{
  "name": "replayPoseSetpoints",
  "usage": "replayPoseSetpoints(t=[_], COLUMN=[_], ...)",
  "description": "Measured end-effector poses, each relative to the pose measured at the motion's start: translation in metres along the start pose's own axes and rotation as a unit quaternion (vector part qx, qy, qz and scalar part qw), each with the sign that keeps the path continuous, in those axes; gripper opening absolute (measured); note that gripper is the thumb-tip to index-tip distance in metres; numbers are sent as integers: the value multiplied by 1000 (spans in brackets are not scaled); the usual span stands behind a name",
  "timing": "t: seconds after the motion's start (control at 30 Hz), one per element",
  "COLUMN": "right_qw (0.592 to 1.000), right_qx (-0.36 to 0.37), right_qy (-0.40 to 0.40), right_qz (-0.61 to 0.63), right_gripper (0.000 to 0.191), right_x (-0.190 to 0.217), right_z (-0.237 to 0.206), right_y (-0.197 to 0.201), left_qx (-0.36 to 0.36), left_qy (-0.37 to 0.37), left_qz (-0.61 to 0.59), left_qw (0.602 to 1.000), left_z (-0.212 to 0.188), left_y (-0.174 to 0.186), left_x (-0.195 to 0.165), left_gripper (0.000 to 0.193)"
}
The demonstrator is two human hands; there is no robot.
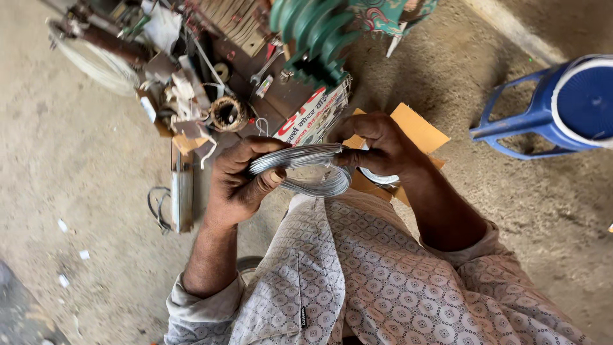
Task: The person winds a white wire onto a green spool attached to a motorized machine. They guide the wire with both hands to ensure it layers evenly as the spool rotates.
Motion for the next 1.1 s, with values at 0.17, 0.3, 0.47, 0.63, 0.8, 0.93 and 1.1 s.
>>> replayPoseSetpoints(t=[0.17, 0.3, 0.47, 0.63, 0.8, 0.93, 1.1], right_qw=[999, 997, 992, 970, 959, 935, 912], right_qx=[-28, -54, -113, -138, -240, -320, -365], right_qy=[28, 0, 10, -146, -149, -147, -128], right_qz=[-12, -50, -58, -134, -41, -39, -137], right_gripper=[23, 26, 46, 39, 52, 42, 25], right_x=[4, 3, -8, -49, -54, -28, 17], right_z=[18, 40, 62, 66, 77, 89, 95], right_y=[10, 5, -18, -43, -56, -54, -39], left_qx=[65, 133, 207, 233, 243, 230, 323], left_qy=[-22, -15, -13, -45, -127, -220, -380], left_qz=[78, 75, 38, 14, 16, 60, 92], left_qw=[995, 988, 977, 971, 961, 946, 862], left_z=[41, 68, 103, 130, 162, 184, 206], left_y=[11, 29, 55, 92, 134, 144, 115], left_x=[-9, -10, -6, -35, -108, -179, -231], left_gripper=[21, 22, 26, 31, 33, 33, 32])
Point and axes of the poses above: each hand's wrist, its own z-axis towards the middle knuckle, its own y-axis out of the back of the hand, x = y × z, the point moved 6 cm from there along z, towards the middle knuckle, and after that the axes turned 10 degrees about -z, right-handed, at the moved point
